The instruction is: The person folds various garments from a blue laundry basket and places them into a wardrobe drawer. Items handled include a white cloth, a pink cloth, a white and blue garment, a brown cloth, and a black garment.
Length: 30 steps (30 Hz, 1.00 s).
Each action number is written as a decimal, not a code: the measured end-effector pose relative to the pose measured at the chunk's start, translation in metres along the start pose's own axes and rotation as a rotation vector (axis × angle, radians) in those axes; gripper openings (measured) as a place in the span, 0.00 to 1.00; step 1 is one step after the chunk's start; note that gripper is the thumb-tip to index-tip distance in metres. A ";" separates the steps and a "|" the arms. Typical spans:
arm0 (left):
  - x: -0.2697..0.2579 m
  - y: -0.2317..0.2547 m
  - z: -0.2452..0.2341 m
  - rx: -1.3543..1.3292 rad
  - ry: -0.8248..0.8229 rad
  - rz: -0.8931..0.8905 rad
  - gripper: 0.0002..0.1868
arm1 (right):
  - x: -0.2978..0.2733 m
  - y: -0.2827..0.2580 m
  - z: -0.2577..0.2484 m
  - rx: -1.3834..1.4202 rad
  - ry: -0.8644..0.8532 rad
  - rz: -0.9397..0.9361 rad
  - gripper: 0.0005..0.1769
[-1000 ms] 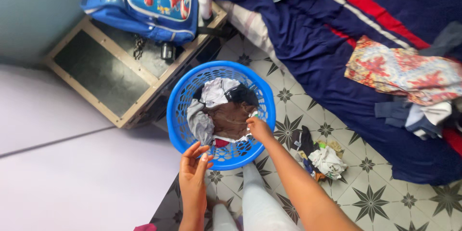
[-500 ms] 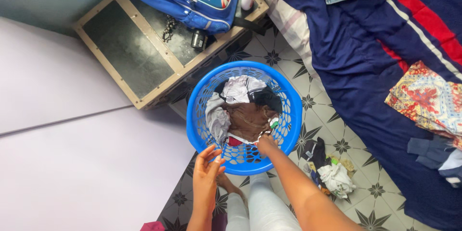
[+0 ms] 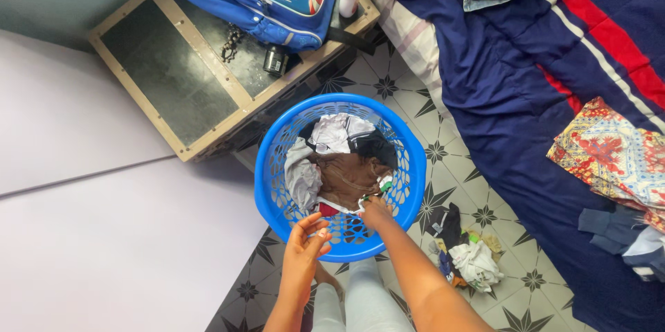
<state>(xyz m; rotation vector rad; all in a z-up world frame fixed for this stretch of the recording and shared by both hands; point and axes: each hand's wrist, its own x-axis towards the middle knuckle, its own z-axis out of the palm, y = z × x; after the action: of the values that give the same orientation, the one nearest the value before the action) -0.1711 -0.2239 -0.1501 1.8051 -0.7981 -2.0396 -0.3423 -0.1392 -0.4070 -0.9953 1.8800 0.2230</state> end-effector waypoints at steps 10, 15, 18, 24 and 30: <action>-0.001 -0.008 0.000 0.021 -0.001 -0.048 0.26 | 0.002 -0.003 0.006 -0.155 -0.089 -0.085 0.24; 0.004 -0.023 -0.011 0.010 0.019 -0.097 0.28 | 0.005 0.001 0.006 0.032 0.007 -0.219 0.20; 0.018 -0.042 -0.017 -0.056 0.067 -0.193 0.31 | -0.014 -0.010 -0.011 0.609 -0.059 -0.470 0.19; 0.063 -0.085 -0.048 -0.525 0.072 -0.464 0.30 | -0.148 -0.054 -0.061 1.363 -0.764 -0.635 0.20; 0.106 -0.085 -0.084 -0.581 -0.177 -0.266 0.23 | -0.224 -0.075 -0.063 1.391 -1.084 -0.702 0.23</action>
<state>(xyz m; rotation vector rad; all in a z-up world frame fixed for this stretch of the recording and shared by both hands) -0.0946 -0.2328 -0.2898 1.4658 0.0247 -2.3007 -0.2842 -0.0999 -0.1727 -0.2898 0.3256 -0.7450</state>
